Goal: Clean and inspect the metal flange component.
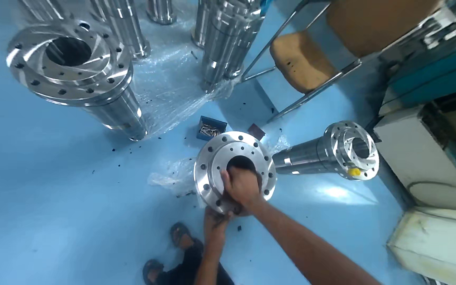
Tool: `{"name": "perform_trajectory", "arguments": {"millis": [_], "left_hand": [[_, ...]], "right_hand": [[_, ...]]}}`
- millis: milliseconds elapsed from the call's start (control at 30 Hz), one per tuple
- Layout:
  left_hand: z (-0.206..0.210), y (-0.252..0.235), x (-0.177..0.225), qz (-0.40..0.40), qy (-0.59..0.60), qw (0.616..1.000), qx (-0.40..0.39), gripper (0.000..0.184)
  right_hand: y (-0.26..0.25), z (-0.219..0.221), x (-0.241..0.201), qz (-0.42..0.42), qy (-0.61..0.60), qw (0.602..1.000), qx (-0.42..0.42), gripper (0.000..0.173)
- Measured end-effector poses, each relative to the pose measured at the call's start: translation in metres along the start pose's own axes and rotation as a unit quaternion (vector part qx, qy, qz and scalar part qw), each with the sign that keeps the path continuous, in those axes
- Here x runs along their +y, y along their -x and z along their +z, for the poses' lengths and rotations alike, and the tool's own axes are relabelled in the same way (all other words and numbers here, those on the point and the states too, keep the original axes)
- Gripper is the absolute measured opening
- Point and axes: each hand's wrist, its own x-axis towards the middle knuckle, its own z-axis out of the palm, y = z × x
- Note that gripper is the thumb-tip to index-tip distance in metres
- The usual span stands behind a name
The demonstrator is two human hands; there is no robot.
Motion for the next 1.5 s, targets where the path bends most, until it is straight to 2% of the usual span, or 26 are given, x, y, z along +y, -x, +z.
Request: {"name": "perform_trajectory", "arguments": {"millis": [33,100,167,200,300,333,433,533,600,700,800,933,1033,1100,1267,1433,1500], "left_hand": [[-0.001,0.004,-0.002,-0.001,-0.004,1.000,0.001,0.058],[0.002,-0.003,0.000,0.011,-0.005,1.000,0.002,0.059],[0.001,-0.002,-0.003,0.017,0.005,1.000,0.003,0.056],[0.002,-0.005,-0.003,0.022,0.010,1.000,0.002,0.054],[0.001,-0.004,-0.003,0.015,0.004,1.000,-0.005,0.054],[0.001,-0.002,-0.004,0.010,0.004,1.000,-0.004,0.053],[0.001,-0.005,-0.002,0.011,-0.003,1.000,-0.002,0.054],[0.002,-0.007,-0.003,0.020,0.006,1.000,-0.004,0.053],[0.001,-0.009,-0.003,0.026,0.003,1.000,-0.009,0.055],[0.003,-0.004,-0.004,0.018,-0.010,1.000,-0.005,0.053],[0.002,-0.005,-0.003,0.014,-0.008,1.000,0.003,0.052],[0.003,-0.004,-0.004,0.027,0.007,1.000,0.001,0.050],[0.002,-0.005,-0.006,0.022,-0.001,1.000,0.005,0.050],[0.003,-0.004,-0.005,0.013,-0.001,1.000,0.006,0.053],[0.002,-0.006,-0.002,0.025,-0.013,1.000,0.002,0.055],[0.001,-0.005,-0.006,0.012,-0.008,1.000,0.008,0.056],[-0.001,-0.004,-0.005,0.016,-0.011,1.000,0.005,0.054]], "right_hand": [[-0.006,-0.003,0.001,0.008,-0.004,1.000,-0.005,0.062],[-0.016,0.005,0.003,-0.004,0.001,0.997,0.078,0.059],[0.002,0.020,0.003,-0.016,0.004,0.990,0.138,0.055],[0.006,0.022,0.003,-0.022,0.010,0.990,0.141,0.055],[-0.007,0.003,0.003,-0.003,-0.001,0.999,0.032,0.058],[-0.014,0.001,0.006,-0.007,0.000,0.999,0.044,0.058],[-0.012,0.014,0.008,-0.029,0.018,0.987,0.156,0.050],[0.010,0.028,0.013,-0.068,0.052,0.973,0.216,0.054],[0.008,0.025,0.013,-0.084,0.053,0.978,0.184,0.054],[-0.007,0.012,0.013,-0.061,0.036,0.990,0.124,0.052],[-0.026,0.012,0.012,-0.058,0.037,0.984,0.166,0.049],[0.003,0.025,0.010,-0.064,0.056,0.969,0.230,0.047],[-0.011,0.020,0.013,-0.095,0.053,0.971,0.212,0.047],[-0.028,0.019,0.015,-0.092,0.051,0.966,0.234,0.047],[0.001,0.026,0.008,-0.076,0.063,0.967,0.234,0.048],[-0.033,0.018,0.012,-0.081,0.061,0.970,0.220,0.051],[-0.016,0.018,0.005,-0.053,0.063,0.974,0.210,0.049]]}}
